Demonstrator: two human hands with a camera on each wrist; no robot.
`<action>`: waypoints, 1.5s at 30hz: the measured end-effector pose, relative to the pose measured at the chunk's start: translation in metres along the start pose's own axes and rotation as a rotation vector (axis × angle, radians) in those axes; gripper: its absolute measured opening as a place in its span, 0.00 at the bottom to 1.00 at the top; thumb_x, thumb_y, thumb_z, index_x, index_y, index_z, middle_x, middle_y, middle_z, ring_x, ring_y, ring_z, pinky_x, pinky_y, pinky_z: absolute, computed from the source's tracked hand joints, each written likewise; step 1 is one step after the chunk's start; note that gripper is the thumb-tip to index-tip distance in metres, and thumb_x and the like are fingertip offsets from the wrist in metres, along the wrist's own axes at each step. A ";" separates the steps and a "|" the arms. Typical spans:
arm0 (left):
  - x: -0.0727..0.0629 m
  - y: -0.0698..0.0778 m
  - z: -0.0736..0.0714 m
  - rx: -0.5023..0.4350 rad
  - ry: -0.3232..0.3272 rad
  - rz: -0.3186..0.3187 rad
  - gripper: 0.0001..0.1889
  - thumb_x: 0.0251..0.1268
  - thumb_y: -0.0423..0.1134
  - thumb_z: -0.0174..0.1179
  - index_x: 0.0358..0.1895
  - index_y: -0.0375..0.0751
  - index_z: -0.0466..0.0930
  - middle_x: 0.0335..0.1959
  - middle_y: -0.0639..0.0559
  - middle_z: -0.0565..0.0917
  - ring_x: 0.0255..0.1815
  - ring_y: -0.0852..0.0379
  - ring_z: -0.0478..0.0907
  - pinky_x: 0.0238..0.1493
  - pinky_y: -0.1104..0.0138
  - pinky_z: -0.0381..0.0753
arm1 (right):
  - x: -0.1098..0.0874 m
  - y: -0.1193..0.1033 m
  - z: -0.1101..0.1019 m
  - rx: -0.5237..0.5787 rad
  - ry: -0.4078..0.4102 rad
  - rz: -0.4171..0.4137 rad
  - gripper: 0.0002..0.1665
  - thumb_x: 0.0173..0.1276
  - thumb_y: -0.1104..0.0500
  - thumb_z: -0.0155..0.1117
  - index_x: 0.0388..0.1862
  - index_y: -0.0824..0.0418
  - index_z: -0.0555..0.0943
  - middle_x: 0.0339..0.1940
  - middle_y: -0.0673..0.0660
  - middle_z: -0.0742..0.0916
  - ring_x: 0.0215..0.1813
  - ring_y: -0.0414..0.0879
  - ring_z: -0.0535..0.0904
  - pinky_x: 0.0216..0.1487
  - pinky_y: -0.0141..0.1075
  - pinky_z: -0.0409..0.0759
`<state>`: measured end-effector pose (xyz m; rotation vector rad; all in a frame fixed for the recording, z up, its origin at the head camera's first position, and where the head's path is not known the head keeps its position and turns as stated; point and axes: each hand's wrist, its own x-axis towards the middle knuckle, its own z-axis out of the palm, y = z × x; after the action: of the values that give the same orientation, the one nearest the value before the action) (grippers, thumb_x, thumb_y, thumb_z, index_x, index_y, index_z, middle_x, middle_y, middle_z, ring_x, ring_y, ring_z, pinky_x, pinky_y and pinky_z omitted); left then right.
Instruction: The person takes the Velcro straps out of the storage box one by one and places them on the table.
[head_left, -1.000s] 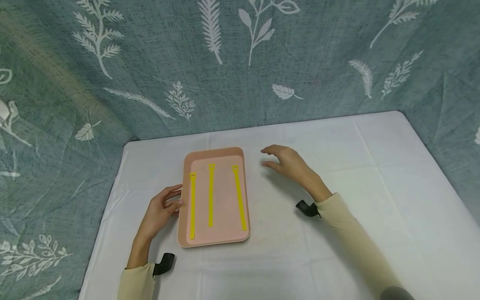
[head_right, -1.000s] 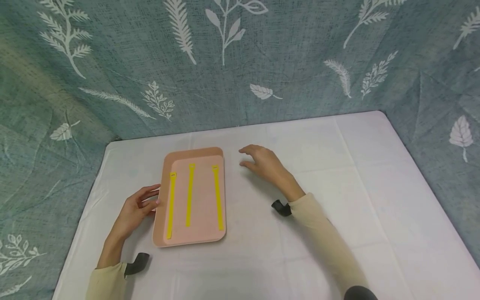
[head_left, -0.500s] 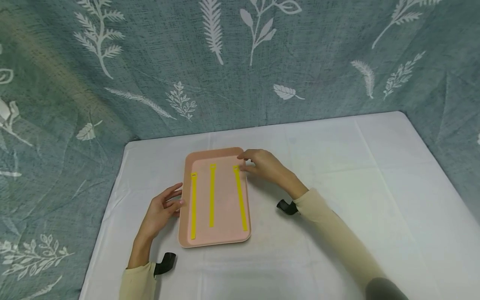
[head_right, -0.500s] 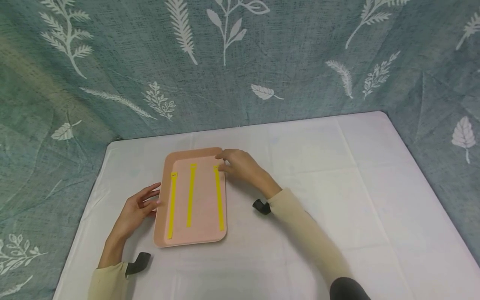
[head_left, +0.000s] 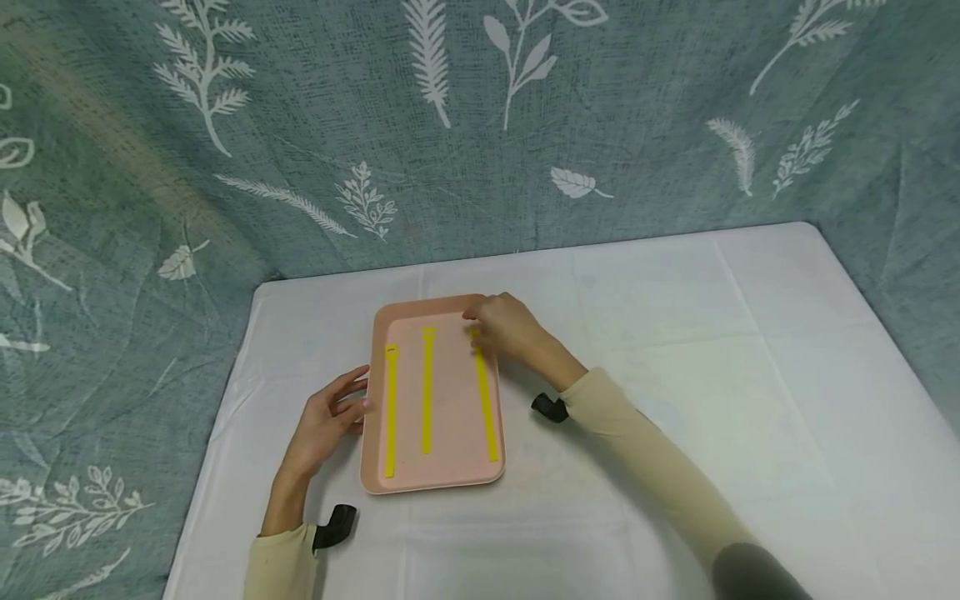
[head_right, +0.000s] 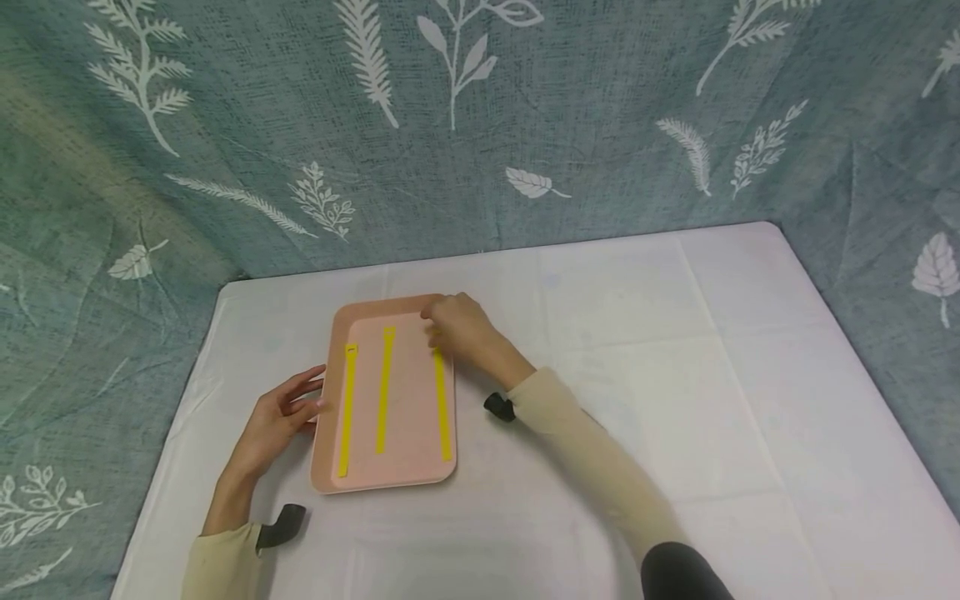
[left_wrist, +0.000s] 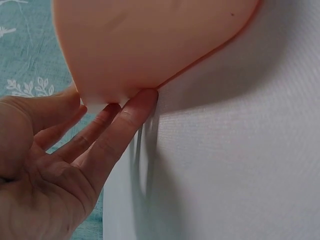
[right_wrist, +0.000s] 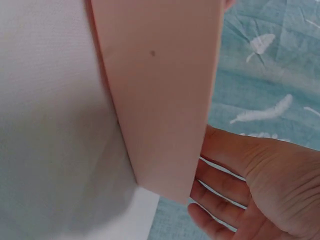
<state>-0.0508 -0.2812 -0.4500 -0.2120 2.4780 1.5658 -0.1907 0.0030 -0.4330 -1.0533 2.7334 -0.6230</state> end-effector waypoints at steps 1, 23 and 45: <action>0.000 0.000 0.000 0.000 0.001 -0.001 0.31 0.73 0.29 0.58 0.76 0.35 0.62 0.69 0.26 0.72 0.41 0.76 0.81 0.36 0.72 0.84 | 0.001 0.000 0.001 -0.016 0.001 -0.002 0.23 0.65 0.58 0.74 0.58 0.64 0.84 0.57 0.57 0.89 0.59 0.53 0.85 0.68 0.47 0.75; 0.000 0.002 0.002 -0.021 -0.001 -0.023 0.31 0.73 0.30 0.59 0.77 0.36 0.62 0.70 0.27 0.72 0.42 0.75 0.81 0.36 0.71 0.85 | 0.005 0.000 0.020 -0.190 0.014 -0.029 0.13 0.59 0.61 0.78 0.43 0.62 0.89 0.44 0.56 0.92 0.52 0.52 0.86 0.74 0.46 0.70; -0.001 0.000 -0.001 -0.022 -0.018 -0.031 0.32 0.73 0.31 0.60 0.77 0.37 0.61 0.70 0.27 0.71 0.41 0.74 0.81 0.35 0.71 0.84 | 0.004 -0.002 0.025 -0.146 0.072 -0.048 0.13 0.70 0.65 0.66 0.51 0.60 0.88 0.51 0.54 0.91 0.57 0.49 0.85 0.76 0.45 0.67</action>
<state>-0.0497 -0.2826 -0.4496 -0.2370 2.4331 1.5760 -0.1853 -0.0092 -0.4543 -1.1525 2.8606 -0.4828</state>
